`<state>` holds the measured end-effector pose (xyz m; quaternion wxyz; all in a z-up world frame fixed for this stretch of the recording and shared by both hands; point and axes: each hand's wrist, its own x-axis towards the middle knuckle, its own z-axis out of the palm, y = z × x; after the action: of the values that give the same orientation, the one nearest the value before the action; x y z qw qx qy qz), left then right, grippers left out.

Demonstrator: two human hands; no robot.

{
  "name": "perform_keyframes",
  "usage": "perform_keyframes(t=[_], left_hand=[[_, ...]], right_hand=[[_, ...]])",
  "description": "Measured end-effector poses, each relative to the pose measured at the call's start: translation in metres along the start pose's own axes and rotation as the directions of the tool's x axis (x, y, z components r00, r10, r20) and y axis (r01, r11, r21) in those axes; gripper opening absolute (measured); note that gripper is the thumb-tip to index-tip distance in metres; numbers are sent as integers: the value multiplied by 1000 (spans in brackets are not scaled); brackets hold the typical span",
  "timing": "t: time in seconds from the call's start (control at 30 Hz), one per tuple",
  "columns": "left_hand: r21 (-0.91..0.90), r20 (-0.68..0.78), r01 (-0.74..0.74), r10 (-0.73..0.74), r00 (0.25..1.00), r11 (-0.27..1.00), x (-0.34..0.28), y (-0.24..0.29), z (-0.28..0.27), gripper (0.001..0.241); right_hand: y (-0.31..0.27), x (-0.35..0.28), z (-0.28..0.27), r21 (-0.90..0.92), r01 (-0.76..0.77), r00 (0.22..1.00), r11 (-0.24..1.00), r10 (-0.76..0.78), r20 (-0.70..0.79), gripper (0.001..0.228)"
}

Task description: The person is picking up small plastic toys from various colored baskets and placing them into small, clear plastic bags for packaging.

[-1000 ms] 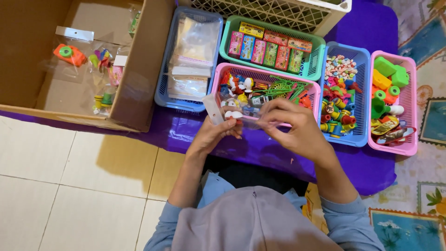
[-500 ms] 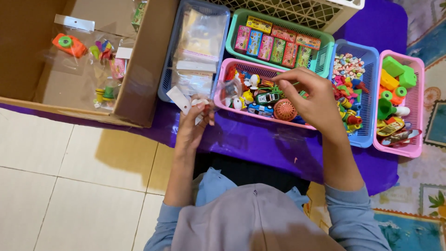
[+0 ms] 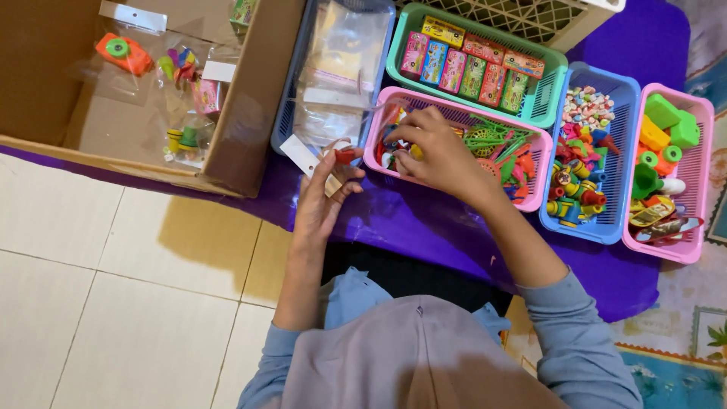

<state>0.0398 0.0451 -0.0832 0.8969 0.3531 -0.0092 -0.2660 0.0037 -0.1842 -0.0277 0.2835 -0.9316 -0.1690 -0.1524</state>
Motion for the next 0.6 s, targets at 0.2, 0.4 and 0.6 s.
perform_keyframes(t=[0.2,0.4,0.6], left_hand=[[-1,-23,4,-4,1000,1000,-3,6,1,45],[-1,-18,22,-22,1000,1000,-4,7,1,46],[13,-7,17,-17,1000,1000,-4,6,5,46]], right_hand=[[-6,15,26,-260,137,988,956,-150,-31,30],[-7,15,19,-81,153,953,985,-169,-252,11],[-2,0,-15,531,-73,873,844,311,-375,9]])
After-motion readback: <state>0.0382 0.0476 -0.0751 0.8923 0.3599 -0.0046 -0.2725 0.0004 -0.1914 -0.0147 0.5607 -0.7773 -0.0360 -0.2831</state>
